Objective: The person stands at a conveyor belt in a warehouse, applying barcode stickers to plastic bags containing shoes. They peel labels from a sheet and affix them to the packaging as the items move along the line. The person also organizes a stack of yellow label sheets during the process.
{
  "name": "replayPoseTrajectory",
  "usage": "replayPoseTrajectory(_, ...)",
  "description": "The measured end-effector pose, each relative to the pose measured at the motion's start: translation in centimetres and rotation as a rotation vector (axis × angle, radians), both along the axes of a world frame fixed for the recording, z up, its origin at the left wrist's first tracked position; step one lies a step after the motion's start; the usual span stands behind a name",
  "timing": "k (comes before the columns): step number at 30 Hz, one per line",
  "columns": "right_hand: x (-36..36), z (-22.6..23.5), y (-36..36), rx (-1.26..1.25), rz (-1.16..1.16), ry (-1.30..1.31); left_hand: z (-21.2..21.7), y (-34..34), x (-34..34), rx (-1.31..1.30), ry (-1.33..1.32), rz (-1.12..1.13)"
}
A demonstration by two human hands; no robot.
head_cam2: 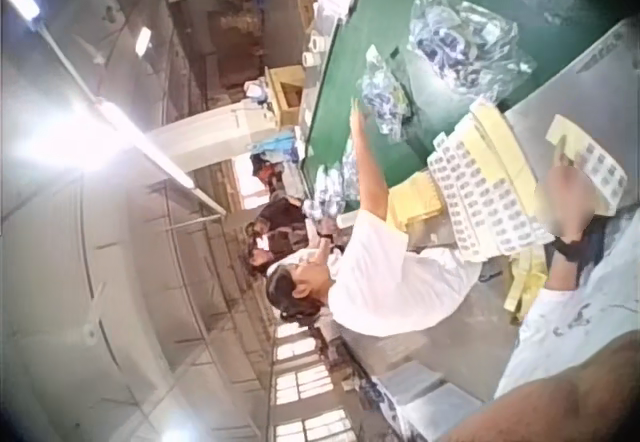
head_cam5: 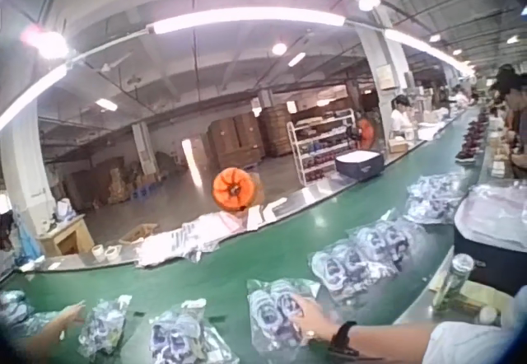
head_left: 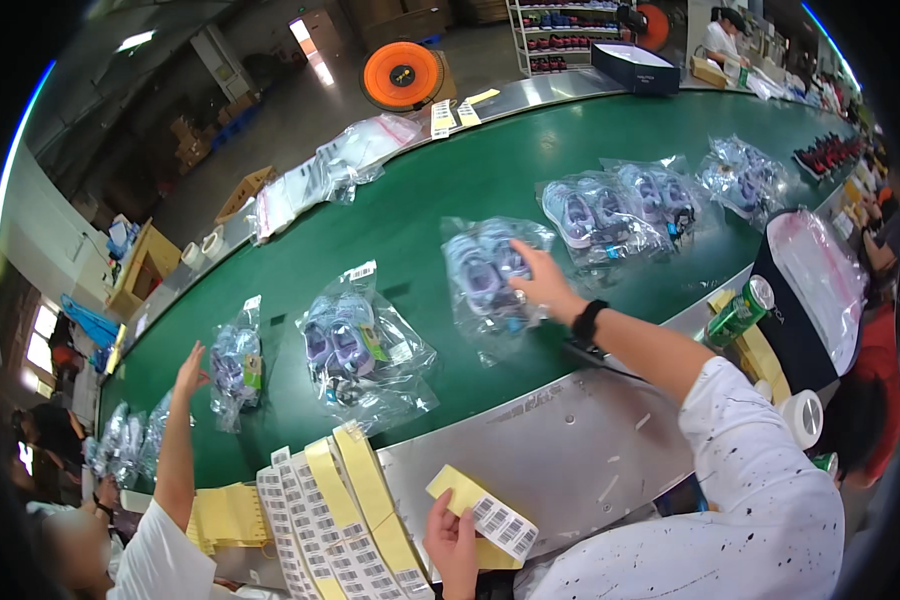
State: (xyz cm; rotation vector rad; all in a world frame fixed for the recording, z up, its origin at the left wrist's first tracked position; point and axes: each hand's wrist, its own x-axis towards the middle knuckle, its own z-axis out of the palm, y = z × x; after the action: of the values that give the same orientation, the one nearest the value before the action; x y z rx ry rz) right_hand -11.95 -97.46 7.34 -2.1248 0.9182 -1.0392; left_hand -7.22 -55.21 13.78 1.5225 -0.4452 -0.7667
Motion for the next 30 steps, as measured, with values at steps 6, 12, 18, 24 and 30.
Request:
replayPoseTrajectory(6,7.9,4.9,8.1,-0.086,0.264,-0.09,1.4,1.0,0.6,0.129,-0.178,0.109)
replayPoseTrajectory(12,1.5,10.8,22.6,0.385,1.068,0.003,5.0,1.2,0.7,-0.131,-0.164,0.483)
replayPoseTrajectory(18,-1.3,10.0,24.7,0.563,1.096,-0.048,7.0,-1.0,0.3,-0.088,-0.232,0.288)
replayPoseTrajectory(24,-2.4,11.5,24.1,0.396,0.814,-0.228,7.1,-1.5,-0.2,-0.004,-0.267,0.213)
replayPoseTrajectory(30,-2.1,11.7,23.1,0.107,0.87,-0.239,7.6,-1.8,-0.3,0.013,-0.279,0.145)
